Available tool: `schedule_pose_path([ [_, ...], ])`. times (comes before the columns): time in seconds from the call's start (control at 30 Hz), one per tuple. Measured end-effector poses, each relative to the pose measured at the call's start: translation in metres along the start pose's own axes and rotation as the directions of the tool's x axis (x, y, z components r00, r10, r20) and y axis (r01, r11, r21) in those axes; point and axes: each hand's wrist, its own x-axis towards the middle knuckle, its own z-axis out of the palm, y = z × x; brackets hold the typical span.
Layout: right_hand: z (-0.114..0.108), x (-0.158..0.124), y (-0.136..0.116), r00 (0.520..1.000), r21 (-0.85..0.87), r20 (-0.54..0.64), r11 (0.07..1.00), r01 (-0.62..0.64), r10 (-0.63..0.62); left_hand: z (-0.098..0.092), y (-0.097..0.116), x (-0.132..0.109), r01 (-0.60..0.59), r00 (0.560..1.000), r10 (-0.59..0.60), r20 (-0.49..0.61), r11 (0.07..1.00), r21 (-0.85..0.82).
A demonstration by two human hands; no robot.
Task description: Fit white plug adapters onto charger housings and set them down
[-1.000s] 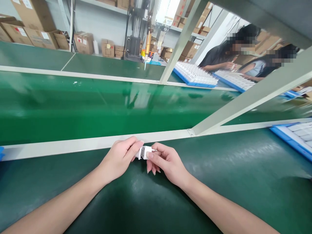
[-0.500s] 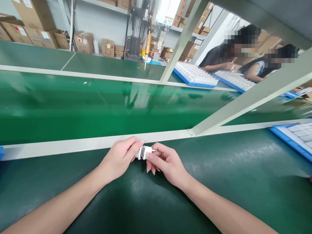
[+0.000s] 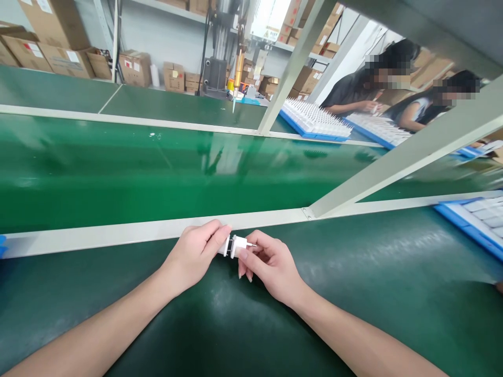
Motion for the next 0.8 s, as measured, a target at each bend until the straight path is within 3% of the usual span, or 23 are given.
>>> schedule_pose_path([
  [0.23, -0.0012, 0.0005, 0.0019, 1.000, -0.062, -0.003, 0.998, -0.006, 0.005, -0.0016, -0.0013, -0.0007, -0.008, 0.999, 0.008, -0.041, 1.000, 0.015],
  [0.8, 0.0001, -0.0019, -0.0001, 1.000, -0.139, 0.004, 0.990, 0.024, -0.023, -0.0029, 0.0011, -0.0010, 0.012, 1.000, -0.012, 0.019, 1.000, 0.014],
])
